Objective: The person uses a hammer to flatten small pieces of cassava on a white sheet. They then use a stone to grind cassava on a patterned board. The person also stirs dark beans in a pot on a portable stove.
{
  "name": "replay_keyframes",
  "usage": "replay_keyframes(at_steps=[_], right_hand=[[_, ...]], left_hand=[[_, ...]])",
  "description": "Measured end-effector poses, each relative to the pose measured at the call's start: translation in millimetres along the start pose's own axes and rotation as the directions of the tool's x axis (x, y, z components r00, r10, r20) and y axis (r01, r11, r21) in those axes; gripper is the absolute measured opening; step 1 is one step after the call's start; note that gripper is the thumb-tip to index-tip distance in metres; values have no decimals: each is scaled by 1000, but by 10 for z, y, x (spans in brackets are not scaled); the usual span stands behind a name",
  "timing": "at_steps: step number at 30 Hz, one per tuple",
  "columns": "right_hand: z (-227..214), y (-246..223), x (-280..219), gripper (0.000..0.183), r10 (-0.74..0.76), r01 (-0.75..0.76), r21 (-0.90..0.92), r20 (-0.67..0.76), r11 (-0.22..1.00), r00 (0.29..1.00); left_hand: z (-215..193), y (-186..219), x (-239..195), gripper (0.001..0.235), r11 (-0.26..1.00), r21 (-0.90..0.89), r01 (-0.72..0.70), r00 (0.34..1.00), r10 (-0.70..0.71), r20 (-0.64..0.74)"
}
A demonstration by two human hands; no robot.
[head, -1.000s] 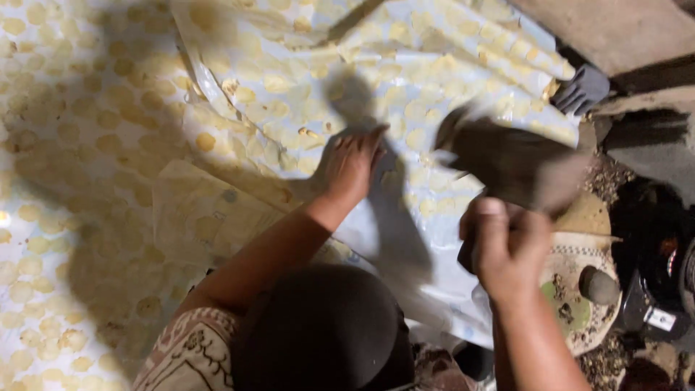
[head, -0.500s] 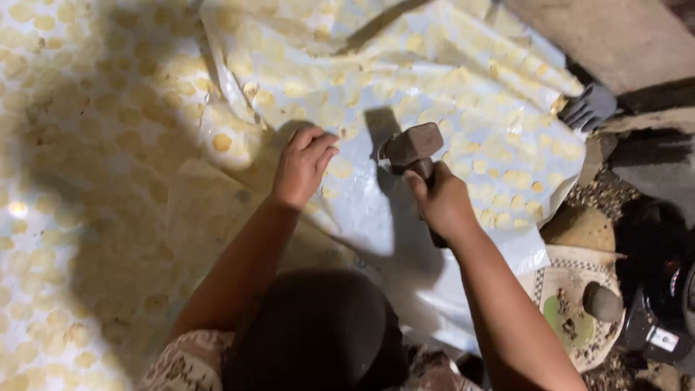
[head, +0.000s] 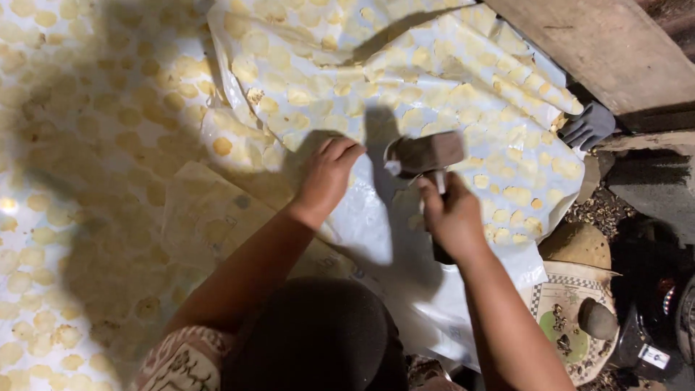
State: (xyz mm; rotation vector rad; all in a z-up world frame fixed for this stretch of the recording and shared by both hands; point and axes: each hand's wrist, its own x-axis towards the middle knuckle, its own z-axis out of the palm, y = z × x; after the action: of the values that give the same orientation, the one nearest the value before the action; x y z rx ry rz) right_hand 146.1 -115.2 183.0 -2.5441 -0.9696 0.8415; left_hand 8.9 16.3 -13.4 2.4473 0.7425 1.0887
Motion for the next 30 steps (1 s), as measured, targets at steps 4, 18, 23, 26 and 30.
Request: replay_keyframes(at_steps=[4,18,23,26,30], right_hand=[[-404,24,-275,24,-253,315,155,-323,936,912],[527,260,489,50,-68,67,-244,3,967,998],[89,-221,254,46,-146,132,-143,-92,981,985],[234,-39,221,50,-185,154,-202,-145,967,972],[608,290,464,55,-124,110,-219,-55,970,991]], left_hand=[[-36,316,351,23,995,-26,100,995,-101,-14],[-285,-68,-212,19,880,-287,379,924,-379,58],[-350,-172,-124,18,925,-140,353,935,-356,10],[-253,-237,-71,22,930,-47,364,931,-363,26],[-113,-168,-123,20,951,115,286,958,-287,-7]])
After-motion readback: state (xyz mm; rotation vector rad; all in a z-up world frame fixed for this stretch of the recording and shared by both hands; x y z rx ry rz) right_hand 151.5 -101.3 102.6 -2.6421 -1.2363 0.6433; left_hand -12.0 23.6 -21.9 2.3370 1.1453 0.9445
